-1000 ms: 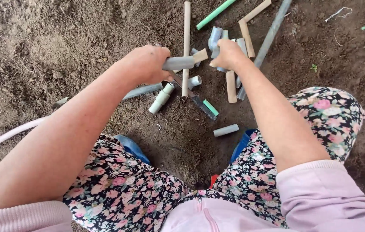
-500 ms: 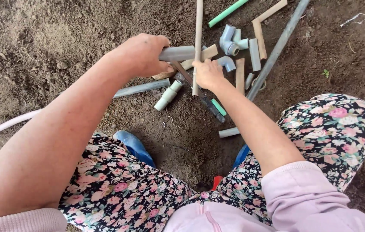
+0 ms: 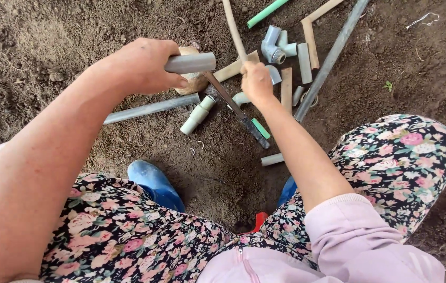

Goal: The person uses a hacksaw to cut a short piece of PVC pipe while seated on a small stool. They then pick up a long metal pipe and a PVC elbow fitting, aligning them to connect the pieces together.

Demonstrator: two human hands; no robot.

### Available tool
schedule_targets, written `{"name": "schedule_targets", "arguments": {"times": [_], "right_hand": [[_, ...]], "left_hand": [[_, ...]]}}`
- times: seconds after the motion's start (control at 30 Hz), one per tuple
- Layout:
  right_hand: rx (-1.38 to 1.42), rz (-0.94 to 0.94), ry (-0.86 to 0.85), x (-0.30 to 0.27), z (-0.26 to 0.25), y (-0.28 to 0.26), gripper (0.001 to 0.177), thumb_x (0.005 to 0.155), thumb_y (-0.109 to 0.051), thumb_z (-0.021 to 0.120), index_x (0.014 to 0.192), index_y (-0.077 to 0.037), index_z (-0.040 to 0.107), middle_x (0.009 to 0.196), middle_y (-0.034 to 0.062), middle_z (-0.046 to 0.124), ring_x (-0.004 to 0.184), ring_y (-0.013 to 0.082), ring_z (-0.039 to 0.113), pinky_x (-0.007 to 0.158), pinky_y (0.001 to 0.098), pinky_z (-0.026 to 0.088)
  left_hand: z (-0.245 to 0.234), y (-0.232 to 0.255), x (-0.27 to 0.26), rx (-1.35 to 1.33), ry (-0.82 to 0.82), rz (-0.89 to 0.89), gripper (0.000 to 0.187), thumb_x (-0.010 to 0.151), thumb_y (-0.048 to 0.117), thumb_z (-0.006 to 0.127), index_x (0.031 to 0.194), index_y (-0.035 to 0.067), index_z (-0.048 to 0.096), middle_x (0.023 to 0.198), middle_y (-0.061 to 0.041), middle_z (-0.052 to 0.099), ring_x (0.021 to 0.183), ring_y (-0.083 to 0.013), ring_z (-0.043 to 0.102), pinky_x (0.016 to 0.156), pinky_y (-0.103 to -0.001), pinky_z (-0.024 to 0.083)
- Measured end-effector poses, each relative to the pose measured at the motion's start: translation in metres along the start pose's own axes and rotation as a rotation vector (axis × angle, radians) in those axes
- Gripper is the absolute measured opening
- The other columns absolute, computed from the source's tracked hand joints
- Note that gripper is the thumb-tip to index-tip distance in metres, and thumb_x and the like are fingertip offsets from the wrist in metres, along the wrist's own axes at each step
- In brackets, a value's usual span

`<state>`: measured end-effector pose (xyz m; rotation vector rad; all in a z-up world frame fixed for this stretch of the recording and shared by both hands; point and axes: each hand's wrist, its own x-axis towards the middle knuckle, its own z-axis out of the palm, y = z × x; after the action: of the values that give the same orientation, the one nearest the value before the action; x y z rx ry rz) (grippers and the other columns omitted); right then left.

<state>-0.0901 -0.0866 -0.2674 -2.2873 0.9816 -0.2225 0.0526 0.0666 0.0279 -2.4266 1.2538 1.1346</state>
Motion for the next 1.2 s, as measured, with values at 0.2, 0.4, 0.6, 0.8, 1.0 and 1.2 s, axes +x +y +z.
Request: {"name": "schedule_targets", "arguments": {"times": [0.2, 0.4, 0.6, 0.8, 1.0, 1.2], "right_hand": [[-0.438, -0.051, 0.358, 0.001, -0.008, 0.017, 0.01, 0.083, -0.009, 0.064, 0.092, -0.007, 0.062, 0.082, 0.0079, 0.049, 0.07, 0.0238, 0.047, 0.054, 0.0347, 0.041], [-0.185, 0.17, -0.35, -0.031, -0.014, -0.049, 0.015, 0.093, -0.022, 0.057, 0.085, -0.011, 0.051, 0.084, 0.0044, 0.053, 0.073, 0.0195, 0.055, 0.066, 0.0377, 0.048], [-0.229, 0.156, -0.364, -0.048, 0.025, -0.027, 0.037, 0.085, -0.037, 0.068, 0.096, -0.007, 0.051, 0.098, 0.0146, 0.053, 0.087, 0.033, 0.057, 0.072, 0.0462, 0.049], [-0.101, 0.32, -0.335, -0.045, 0.016, -0.036, 0.029, 0.083, -0.035, 0.071, 0.075, -0.015, 0.052, 0.095, 0.0084, 0.051, 0.081, 0.0293, 0.058, 0.074, 0.0428, 0.048], [0.246, 0.24, -0.417, -0.037, 0.012, -0.038, 0.032, 0.082, -0.026, 0.071, 0.063, -0.015, 0.049, 0.067, -0.0018, 0.054, 0.065, 0.0125, 0.049, 0.062, 0.0284, 0.037], [0.326, 0.214, -0.598, -0.047, 0.007, -0.084, 0.024, 0.09, -0.02, 0.063, 0.07, -0.014, 0.05, 0.08, 0.0015, 0.058, 0.071, 0.0113, 0.055, 0.071, 0.0254, 0.049]], "left_hand": [[0.003, -0.001, 0.0, -0.005, -0.014, 0.019, 0.04, 0.086, 0.034, 0.065, 0.118, 0.013, 0.054, 0.107, -0.005, 0.062, 0.094, -0.0209, 0.057, 0.085, -0.037, 0.047], [0.006, -0.007, 0.005, -0.003, 0.004, 0.021, 0.039, 0.085, 0.036, 0.067, 0.114, 0.012, 0.055, 0.108, -0.008, 0.061, 0.094, -0.0235, 0.056, 0.081, -0.041, 0.046], [0.008, -0.006, 0.007, 0.021, -0.013, 0.042, 0.036, 0.086, 0.034, 0.066, 0.113, 0.012, 0.055, 0.104, -0.006, 0.062, 0.091, -0.0206, 0.056, 0.081, -0.037, 0.047], [0.006, -0.006, 0.005, 0.003, -0.012, 0.034, 0.037, 0.086, 0.032, 0.065, 0.115, 0.012, 0.055, 0.108, -0.007, 0.061, 0.093, -0.0218, 0.056, 0.084, -0.039, 0.047], [0.007, -0.007, 0.003, -0.009, -0.007, 0.028, 0.037, 0.086, 0.033, 0.066, 0.114, 0.012, 0.055, 0.105, -0.007, 0.061, 0.09, -0.0209, 0.056, 0.08, -0.038, 0.048], [0.007, -0.005, 0.001, 0.001, -0.003, 0.031, 0.037, 0.085, 0.031, 0.067, 0.114, 0.012, 0.055, 0.106, -0.007, 0.061, 0.09, -0.0222, 0.056, 0.079, -0.038, 0.047]]}}
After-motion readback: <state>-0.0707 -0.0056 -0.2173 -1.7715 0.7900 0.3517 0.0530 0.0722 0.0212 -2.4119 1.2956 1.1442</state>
